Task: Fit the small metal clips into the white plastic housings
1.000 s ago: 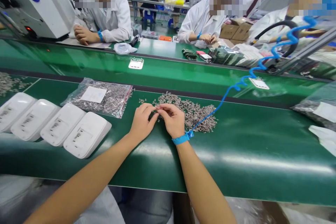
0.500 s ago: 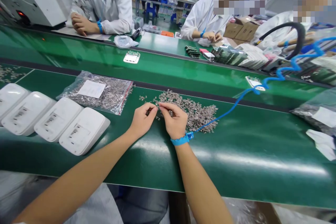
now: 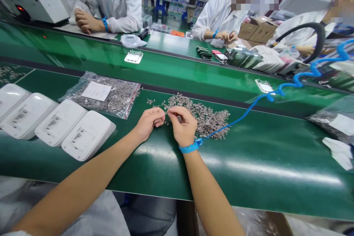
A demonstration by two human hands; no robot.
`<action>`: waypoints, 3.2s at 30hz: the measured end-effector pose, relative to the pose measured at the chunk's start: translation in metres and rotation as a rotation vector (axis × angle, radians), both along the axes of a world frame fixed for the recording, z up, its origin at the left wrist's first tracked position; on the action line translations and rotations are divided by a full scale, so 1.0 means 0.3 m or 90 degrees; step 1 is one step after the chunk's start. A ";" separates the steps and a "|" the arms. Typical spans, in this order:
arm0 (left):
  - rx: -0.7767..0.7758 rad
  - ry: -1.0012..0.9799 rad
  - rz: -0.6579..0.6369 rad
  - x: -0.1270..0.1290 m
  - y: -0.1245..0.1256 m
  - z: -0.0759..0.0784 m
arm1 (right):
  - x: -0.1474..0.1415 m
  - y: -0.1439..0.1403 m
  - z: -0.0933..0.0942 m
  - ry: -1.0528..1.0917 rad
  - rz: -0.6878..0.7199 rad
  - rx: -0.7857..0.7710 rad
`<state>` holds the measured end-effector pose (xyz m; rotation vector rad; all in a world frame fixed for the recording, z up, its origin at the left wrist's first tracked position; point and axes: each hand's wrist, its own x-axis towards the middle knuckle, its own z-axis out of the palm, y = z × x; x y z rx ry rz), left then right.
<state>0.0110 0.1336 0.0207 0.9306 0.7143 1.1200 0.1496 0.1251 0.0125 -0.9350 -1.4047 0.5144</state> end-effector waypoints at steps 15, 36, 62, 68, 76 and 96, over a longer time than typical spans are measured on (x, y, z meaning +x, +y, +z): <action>0.338 0.398 0.199 0.009 -0.024 -0.016 | 0.054 0.002 0.033 -0.266 -0.004 -0.011; 0.397 0.457 0.244 0.005 -0.029 -0.032 | 0.044 -0.005 0.054 0.279 0.317 -0.469; 0.083 0.031 0.210 -0.009 0.010 -0.024 | 0.029 -0.014 0.036 -0.205 0.161 -0.182; 0.033 -0.057 0.208 0.010 -0.003 -0.008 | -0.004 -0.028 0.042 -0.284 0.066 -0.130; 0.014 -0.143 0.111 0.021 -0.021 -0.003 | -0.012 -0.029 0.038 -0.280 -0.074 -0.061; 0.056 -0.121 0.114 0.021 -0.024 -0.011 | -0.012 -0.033 0.039 -0.292 -0.072 0.035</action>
